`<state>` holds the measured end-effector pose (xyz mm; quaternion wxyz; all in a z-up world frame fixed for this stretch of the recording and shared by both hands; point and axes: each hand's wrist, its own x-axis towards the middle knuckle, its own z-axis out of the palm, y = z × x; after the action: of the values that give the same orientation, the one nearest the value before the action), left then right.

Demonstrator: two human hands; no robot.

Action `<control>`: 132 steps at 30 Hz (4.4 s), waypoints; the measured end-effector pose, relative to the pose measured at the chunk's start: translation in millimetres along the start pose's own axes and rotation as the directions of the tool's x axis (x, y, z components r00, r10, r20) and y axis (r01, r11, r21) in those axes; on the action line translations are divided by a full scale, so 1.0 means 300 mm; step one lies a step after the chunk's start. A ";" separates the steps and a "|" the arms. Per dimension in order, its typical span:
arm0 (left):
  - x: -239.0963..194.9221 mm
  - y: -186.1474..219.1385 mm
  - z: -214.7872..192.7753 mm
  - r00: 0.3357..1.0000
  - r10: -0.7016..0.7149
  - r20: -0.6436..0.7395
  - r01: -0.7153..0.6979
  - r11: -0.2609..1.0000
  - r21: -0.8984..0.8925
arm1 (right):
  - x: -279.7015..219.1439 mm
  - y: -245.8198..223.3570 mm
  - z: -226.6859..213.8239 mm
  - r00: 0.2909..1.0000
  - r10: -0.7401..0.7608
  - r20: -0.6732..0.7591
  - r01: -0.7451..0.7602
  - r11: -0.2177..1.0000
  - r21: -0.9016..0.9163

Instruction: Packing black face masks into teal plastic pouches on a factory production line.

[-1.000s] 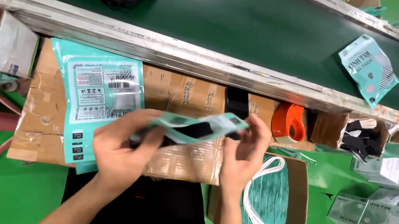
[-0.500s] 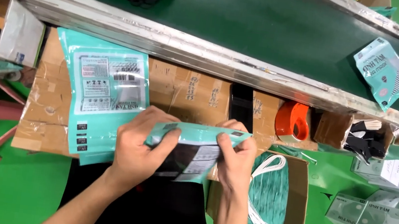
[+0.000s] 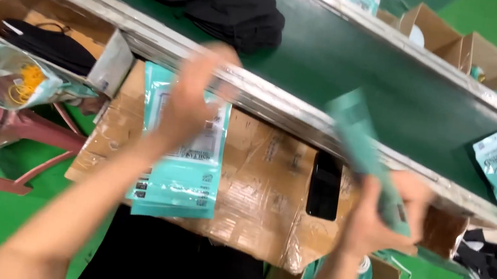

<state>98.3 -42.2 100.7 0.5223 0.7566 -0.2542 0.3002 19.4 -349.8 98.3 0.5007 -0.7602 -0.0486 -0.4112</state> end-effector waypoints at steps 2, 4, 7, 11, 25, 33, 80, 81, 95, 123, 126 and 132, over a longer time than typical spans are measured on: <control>0.175 -0.114 -0.135 0.994 0.107 0.001 -0.086 0.794 0.602 | 0.169 -0.171 0.004 0.966 -0.257 0.031 0.258 0.942 -0.216; 0.196 -0.404 -0.197 0.988 0.156 -0.010 -0.102 0.692 0.714 | 0.176 -0.186 0.032 0.972 -0.228 0.055 0.234 0.953 -0.191; 0.238 -0.633 -0.223 0.999 -0.010 -0.034 0.033 0.633 0.773 | 0.090 -0.149 0.039 0.968 -0.166 0.186 0.204 0.957 -0.208; 0.303 -0.411 -0.130 0.944 0.273 0.187 -0.330 0.797 0.505 | -0.076 -0.060 0.029 0.942 -0.059 0.331 0.152 0.953 -0.262; -0.041 0.052 0.270 0.875 0.155 0.459 -0.160 0.987 -0.028 | -0.106 0.014 -0.031 0.946 0.151 0.288 -0.099 0.978 -0.186; -0.441 0.126 0.350 0.774 -0.193 0.603 0.376 0.907 -0.192 | -0.369 0.208 -0.089 0.763 0.511 0.395 -0.554 0.832 -0.006; -0.309 0.138 -0.075 0.977 0.179 0.116 -0.212 0.881 0.423 | -0.327 -0.164 0.283 0.788 0.299 0.538 -0.186 0.949 -0.254; -0.320 0.166 -0.048 0.975 0.183 0.129 -0.220 0.884 0.413 | -0.326 -0.160 0.281 0.793 0.309 0.526 -0.196 0.946 -0.259; -0.483 0.247 0.231 0.623 -0.776 0.096 0.670 0.466 -0.578 | -0.303 -0.090 0.227 0.807 0.528 0.265 -0.578 0.798 0.170; -0.172 0.411 0.089 0.945 -0.178 0.273 0.224 0.963 -0.149 | -0.218 -0.152 0.015 0.919 0.015 0.394 -0.028 0.999 0.026; -0.183 0.406 0.093 0.923 -0.369 0.111 0.385 0.868 -0.314 | -0.219 -0.114 0.014 0.995 0.102 0.018 -0.102 0.995 -0.019; -0.201 0.395 0.106 0.916 -0.400 0.031 0.401 0.913 -0.070 | -0.255 -0.007 -0.029 0.809 0.537 0.241 -0.534 0.498 0.683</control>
<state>-20.2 -106.4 124.3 0.5987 0.7748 -0.1093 0.1710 -36.9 -329.8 49.6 0.8601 -0.4750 0.0319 -0.1831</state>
